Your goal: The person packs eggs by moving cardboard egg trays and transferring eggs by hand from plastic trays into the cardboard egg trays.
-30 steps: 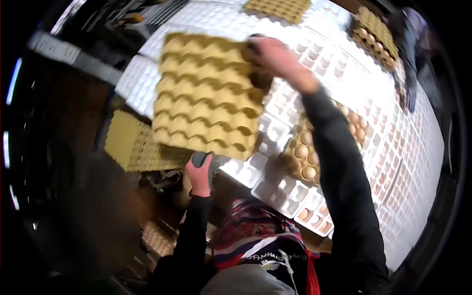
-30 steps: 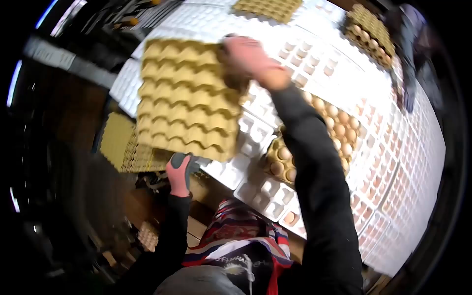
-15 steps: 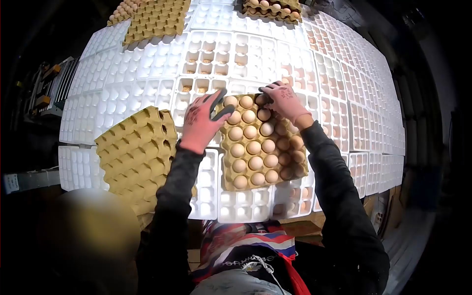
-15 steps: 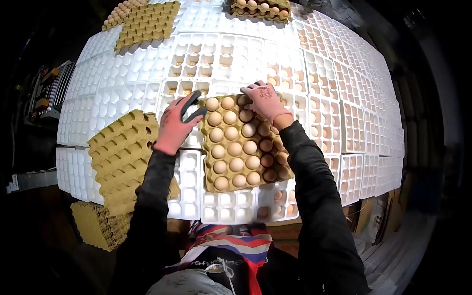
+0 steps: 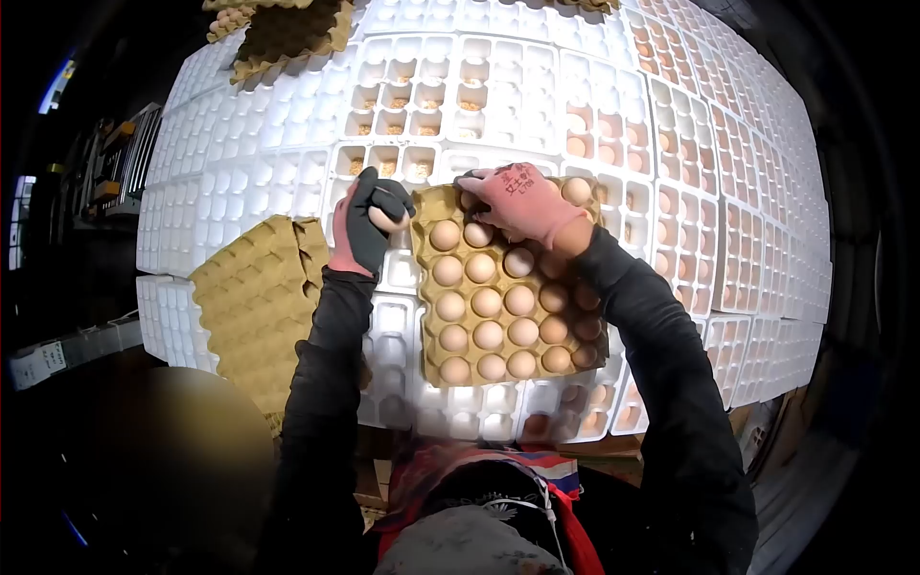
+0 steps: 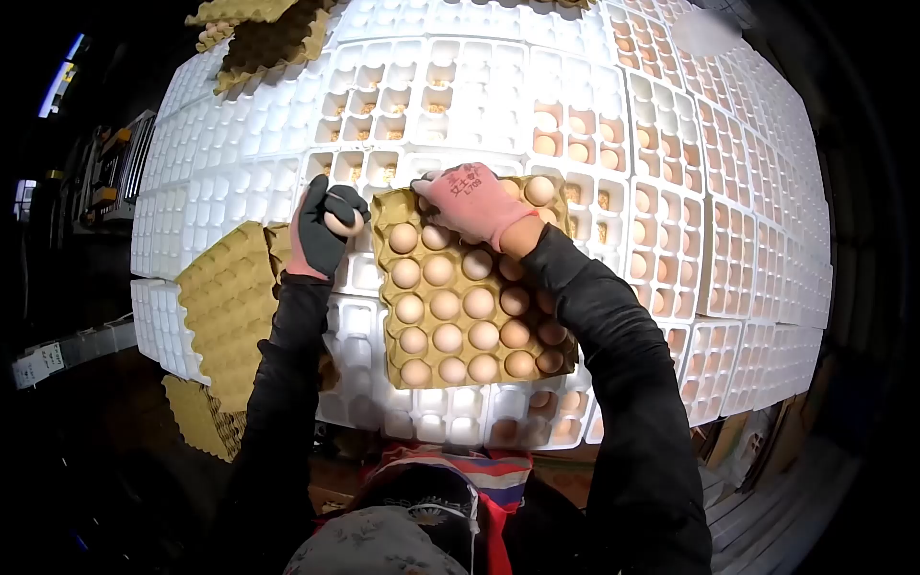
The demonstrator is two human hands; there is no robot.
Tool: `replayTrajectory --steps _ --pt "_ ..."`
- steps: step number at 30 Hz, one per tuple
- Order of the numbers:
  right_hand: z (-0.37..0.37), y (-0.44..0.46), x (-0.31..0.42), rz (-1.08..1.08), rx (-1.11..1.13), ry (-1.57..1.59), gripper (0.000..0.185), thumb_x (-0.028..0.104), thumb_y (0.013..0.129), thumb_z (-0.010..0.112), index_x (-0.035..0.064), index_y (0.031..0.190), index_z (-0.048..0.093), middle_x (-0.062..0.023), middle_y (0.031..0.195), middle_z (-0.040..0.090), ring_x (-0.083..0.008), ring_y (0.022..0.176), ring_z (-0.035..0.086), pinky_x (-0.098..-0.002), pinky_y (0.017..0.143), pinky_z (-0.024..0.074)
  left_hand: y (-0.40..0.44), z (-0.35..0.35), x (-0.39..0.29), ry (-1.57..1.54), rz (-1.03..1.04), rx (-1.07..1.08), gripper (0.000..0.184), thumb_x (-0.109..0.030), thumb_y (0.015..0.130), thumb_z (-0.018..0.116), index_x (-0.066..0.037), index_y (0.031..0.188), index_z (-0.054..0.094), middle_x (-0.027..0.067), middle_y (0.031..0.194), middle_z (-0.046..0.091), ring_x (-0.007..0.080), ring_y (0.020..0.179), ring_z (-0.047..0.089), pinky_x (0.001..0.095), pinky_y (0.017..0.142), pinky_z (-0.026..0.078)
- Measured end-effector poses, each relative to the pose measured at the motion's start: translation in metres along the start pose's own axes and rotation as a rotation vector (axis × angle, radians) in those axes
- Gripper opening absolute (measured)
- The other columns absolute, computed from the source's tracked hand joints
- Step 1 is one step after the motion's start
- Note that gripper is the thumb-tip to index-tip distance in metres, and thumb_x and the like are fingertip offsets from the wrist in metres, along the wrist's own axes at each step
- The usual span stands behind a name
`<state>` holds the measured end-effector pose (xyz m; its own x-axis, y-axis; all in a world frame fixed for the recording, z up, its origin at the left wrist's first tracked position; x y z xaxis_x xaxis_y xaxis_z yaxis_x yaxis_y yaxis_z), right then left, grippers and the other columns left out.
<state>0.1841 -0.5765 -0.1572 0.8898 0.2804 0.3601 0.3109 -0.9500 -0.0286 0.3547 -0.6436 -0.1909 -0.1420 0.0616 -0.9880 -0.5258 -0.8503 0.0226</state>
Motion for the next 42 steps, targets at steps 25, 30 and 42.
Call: replayTrajectory --steps 25,30,42 --pt "-0.026 -0.064 -0.085 0.753 -0.566 1.541 0.043 0.042 0.095 0.056 0.0020 0.106 0.066 0.0024 0.074 0.055 -0.0086 0.070 0.053 -0.0222 0.061 0.0451 0.118 0.081 -0.050 0.819 0.087 0.709 0.055 -0.014 0.063 0.085 -0.011 0.115 0.069 0.0122 0.142 0.041 0.0304 0.129 0.046 0.0404 0.105 0.043" --pt "-0.028 -0.009 -0.121 0.829 -0.337 0.268 0.044 0.044 0.086 0.060 0.0099 0.113 0.067 -0.0242 0.117 0.059 -0.0383 0.094 0.064 -0.0459 0.078 0.0519 0.194 0.107 0.015 1.142 0.003 1.042 0.059 -0.028 0.066 0.082 -0.018 0.122 0.067 0.0108 0.148 0.037 0.0293 0.122 0.053 0.0360 0.103 0.045" --pt "-0.084 -0.034 -0.175 0.538 -0.722 0.350 0.044 0.017 0.090 0.058 0.0026 0.131 0.052 -0.0162 0.121 0.058 -0.0315 0.106 0.058 -0.0386 0.094 0.0451 0.210 0.185 0.052 1.212 0.679 0.362 0.049 -0.020 0.092 0.051 -0.013 0.140 0.045 0.0083 0.140 0.049 0.0287 0.137 0.035 0.0526 0.114 0.018"
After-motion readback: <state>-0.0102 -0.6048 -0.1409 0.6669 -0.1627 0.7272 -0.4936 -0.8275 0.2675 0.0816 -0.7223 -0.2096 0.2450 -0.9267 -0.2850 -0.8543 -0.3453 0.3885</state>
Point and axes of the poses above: each hand's wrist, its own y-axis towards the middle knuckle, its own z-axis out of the palm, x = y × z, the point moved 9 cm from there along y, towards the middle knuckle
